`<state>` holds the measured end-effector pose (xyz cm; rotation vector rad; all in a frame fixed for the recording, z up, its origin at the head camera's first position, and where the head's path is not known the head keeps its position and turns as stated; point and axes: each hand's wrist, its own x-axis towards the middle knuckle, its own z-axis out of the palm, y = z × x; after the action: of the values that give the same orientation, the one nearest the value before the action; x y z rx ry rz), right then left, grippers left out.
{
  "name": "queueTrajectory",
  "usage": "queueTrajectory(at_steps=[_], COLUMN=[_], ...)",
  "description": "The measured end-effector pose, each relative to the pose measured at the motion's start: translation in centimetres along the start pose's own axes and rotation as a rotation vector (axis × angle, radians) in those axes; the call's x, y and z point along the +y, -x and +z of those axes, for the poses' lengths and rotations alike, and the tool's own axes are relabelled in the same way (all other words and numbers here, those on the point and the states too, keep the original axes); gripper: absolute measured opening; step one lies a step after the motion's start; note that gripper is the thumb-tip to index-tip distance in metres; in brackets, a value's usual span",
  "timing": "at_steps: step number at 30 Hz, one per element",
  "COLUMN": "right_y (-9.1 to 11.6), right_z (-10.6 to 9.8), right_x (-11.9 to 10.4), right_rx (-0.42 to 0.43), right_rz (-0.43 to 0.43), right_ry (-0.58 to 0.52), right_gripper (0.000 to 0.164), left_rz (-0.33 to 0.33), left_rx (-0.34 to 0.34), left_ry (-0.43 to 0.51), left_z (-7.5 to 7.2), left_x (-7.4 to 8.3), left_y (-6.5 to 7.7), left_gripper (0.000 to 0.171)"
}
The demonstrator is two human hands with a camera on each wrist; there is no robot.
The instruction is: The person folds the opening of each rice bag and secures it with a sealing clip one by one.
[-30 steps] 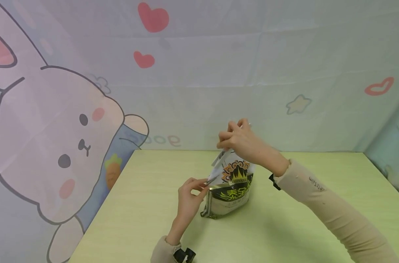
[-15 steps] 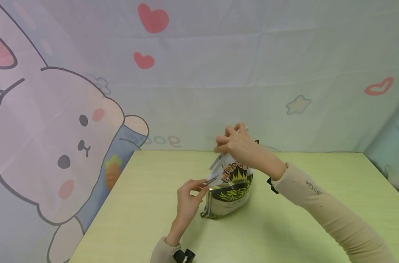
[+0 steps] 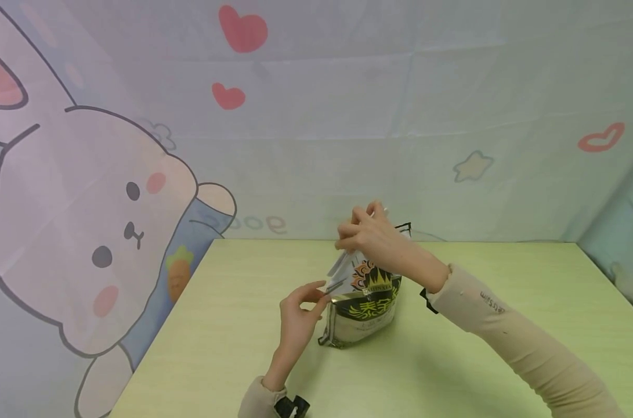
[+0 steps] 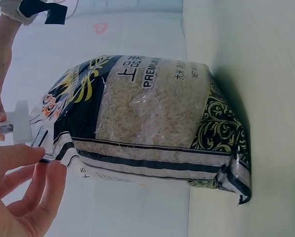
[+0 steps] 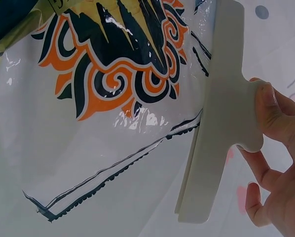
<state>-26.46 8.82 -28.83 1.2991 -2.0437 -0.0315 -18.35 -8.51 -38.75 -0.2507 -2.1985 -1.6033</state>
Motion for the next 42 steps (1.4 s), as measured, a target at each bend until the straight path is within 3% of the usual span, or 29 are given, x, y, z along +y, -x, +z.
queueTrajectory(at_steps=[10, 21, 31, 37, 42], right_y=[0.0, -0.1, 0.0, 0.2, 0.2], right_z=[0.2, 0.6, 1.0, 0.9, 1.1], right_x=[-0.5, -1.1, -1.7, -2.1, -2.4], right_rx=[-0.004, 0.002, 0.010, -0.037, -0.052], right_rz=[-0.022, -0.038, -0.061, -0.052, -0.062], right_ry=[-0.008, -0.004, 0.043, 0.031, 0.038], right_gripper=[0.019, 0.016, 0.020, 0.027, 0.032], left_rz=[-0.082, -0.121, -0.220, -0.270, -0.317], left_rx=[0.038, -0.008, -0.020, -0.064, -0.072], left_ry=[0.091, 0.201, 0.360, 0.411, 0.451], left_z=[0.2, -0.2, -0.1, -0.5, -0.9], left_x=[-0.5, -0.6, -3.2, -3.3, -3.0], left_y=[-0.2, -0.2, -0.4, -0.6, -0.9], left_gripper=[0.039, 0.039, 0.044, 0.042, 0.030])
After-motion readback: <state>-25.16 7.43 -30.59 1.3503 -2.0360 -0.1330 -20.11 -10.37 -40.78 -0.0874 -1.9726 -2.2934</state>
